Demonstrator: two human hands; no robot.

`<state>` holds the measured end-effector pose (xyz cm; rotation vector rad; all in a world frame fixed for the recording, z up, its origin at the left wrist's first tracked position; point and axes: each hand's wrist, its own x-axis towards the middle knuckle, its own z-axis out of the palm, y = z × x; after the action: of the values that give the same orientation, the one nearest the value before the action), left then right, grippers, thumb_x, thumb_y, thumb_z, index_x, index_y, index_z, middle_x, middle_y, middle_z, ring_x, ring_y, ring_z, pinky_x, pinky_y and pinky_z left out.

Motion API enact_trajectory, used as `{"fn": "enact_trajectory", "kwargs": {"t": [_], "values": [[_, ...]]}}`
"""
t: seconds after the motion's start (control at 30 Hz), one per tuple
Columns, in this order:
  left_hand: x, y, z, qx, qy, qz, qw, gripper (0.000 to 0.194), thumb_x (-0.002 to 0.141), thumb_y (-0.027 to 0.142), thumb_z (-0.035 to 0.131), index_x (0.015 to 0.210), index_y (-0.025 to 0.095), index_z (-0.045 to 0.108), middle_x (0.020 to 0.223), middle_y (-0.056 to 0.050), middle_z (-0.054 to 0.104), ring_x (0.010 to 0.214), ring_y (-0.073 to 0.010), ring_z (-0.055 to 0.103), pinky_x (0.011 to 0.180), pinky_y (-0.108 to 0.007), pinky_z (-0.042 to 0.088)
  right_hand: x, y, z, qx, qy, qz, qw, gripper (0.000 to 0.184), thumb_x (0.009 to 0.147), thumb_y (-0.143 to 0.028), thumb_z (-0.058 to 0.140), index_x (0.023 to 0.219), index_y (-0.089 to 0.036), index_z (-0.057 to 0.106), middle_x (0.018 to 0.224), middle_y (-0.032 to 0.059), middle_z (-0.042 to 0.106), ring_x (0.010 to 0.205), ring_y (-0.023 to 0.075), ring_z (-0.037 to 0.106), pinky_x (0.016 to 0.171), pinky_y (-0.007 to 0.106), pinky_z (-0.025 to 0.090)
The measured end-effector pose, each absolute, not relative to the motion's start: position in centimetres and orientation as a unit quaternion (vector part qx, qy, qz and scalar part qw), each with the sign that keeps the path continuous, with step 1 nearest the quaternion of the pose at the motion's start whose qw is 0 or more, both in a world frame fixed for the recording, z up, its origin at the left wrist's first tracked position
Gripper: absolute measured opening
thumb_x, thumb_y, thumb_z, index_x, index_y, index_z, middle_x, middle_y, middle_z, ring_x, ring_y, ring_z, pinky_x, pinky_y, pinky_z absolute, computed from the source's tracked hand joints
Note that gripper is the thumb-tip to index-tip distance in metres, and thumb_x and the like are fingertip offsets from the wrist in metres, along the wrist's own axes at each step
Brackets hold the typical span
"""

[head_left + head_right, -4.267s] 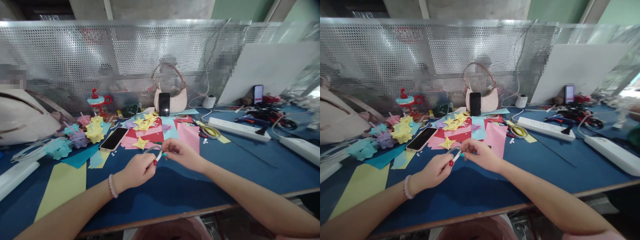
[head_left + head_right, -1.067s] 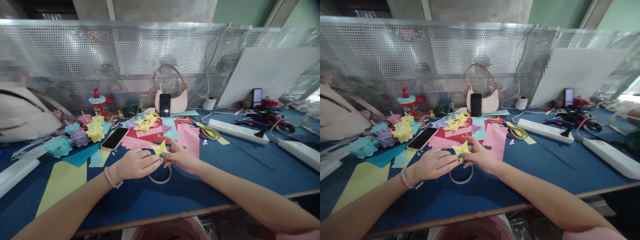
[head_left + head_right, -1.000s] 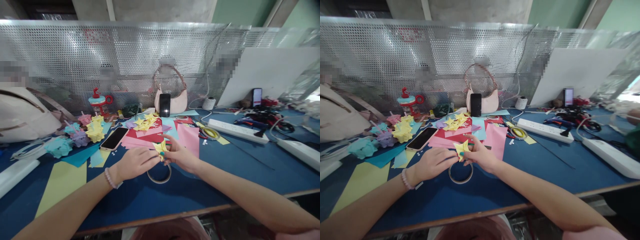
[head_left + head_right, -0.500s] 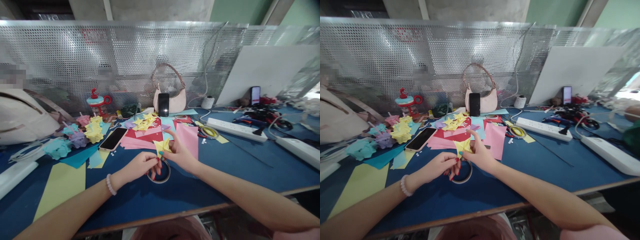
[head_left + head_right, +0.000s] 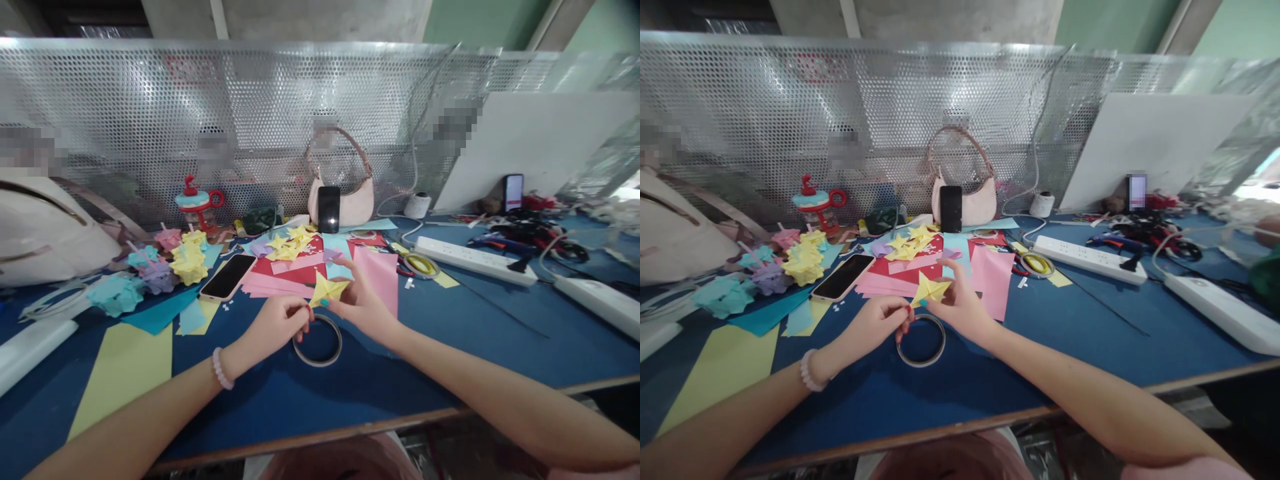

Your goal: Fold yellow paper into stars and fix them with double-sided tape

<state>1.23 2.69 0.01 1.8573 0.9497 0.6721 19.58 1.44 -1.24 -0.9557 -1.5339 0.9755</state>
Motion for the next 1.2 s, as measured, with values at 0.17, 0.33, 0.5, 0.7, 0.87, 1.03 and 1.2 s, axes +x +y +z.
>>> {"fn": "enact_trajectory", "kwargs": {"t": [0.17,0.33,0.5,0.7,0.87,1.03,1.2], "values": [[1.0,3.2,0.1,0.757,0.408,0.266,0.436,0.016,0.073,0.017,0.040,0.060,0.016,0.049,0.048,0.006,0.049,0.044,-0.0085,0.050,0.046,-0.018,0.038,21.0,2.5,-0.9,-0.405,-0.718,0.217,0.522,0.007,0.084,-0.020,0.043,0.088,-0.023,0.047,0.107,0.0062,0.048,0.108,0.0181,0.046,0.093,0.041,0.039],[1.0,3.0,0.2,0.786,0.411,0.224,0.404,0.018,0.074,0.018,0.039,0.058,0.016,0.047,0.046,0.005,0.049,0.044,-0.0095,0.049,0.046,-0.019,0.036,21.1,2.0,-0.5,-0.386,-0.821,0.148,0.394,0.015,0.080,-0.007,0.043,0.085,-0.020,0.050,0.124,0.0094,0.039,0.122,0.0218,0.034,0.099,0.046,0.032],[1.1,2.4,0.3,0.839,0.395,0.188,0.324,0.019,0.074,0.016,0.038,0.057,0.015,0.046,0.048,0.004,0.049,0.046,-0.0083,0.045,0.046,-0.019,0.030,20.0,0.8,-0.3,-0.376,-0.869,0.082,0.312,0.020,0.079,-0.001,0.042,0.084,-0.019,0.050,0.124,0.0101,0.040,0.119,0.0235,0.033,0.097,0.047,0.034],[1.2,2.1,0.1,0.878,0.377,0.170,0.240,0.018,0.075,0.018,0.041,0.058,0.015,0.046,0.052,0.003,0.048,0.048,-0.0083,0.040,0.047,-0.022,0.025,19.8,0.6,-0.6,-0.355,-0.894,0.029,0.271,0.017,0.084,-0.004,0.039,0.085,-0.018,0.049,0.125,0.0117,0.040,0.115,0.0235,0.036,0.091,0.045,0.039],[1.2,1.9,0.1,0.894,0.367,0.162,0.200,0.017,0.075,0.017,0.041,0.059,0.015,0.047,0.054,0.002,0.051,0.049,-0.0091,0.043,0.049,-0.022,0.025,19.8,0.6,-0.8,-0.335,-0.904,-0.006,0.267,0.018,0.084,-0.005,0.037,0.087,-0.018,0.049,0.120,0.0120,0.045,0.112,0.0226,0.038,0.088,0.042,0.040],[1.2,1.6,0.2,0.904,0.359,0.163,0.166,0.014,0.073,0.016,0.043,0.060,0.016,0.047,0.056,0.001,0.052,0.050,-0.0095,0.043,0.050,-0.022,0.025,19.8,0.5,-0.7,-0.323,-0.908,-0.013,0.268,0.018,0.085,-0.006,0.037,0.086,-0.018,0.049,0.119,0.0113,0.047,0.112,0.0214,0.039,0.089,0.040,0.038],[1.3,1.4,0.3,0.910,0.350,0.167,0.144,0.013,0.071,0.015,0.044,0.059,0.016,0.047,0.056,0.000,0.052,0.050,-0.0104,0.042,0.051,-0.023,0.026,19.8,0.5,-0.8,-0.316,-0.911,-0.017,0.264,0.017,0.085,-0.006,0.037,0.085,-0.018,0.049,0.119,0.0116,0.048,0.112,0.0214,0.039,0.089,0.040,0.037]]}}
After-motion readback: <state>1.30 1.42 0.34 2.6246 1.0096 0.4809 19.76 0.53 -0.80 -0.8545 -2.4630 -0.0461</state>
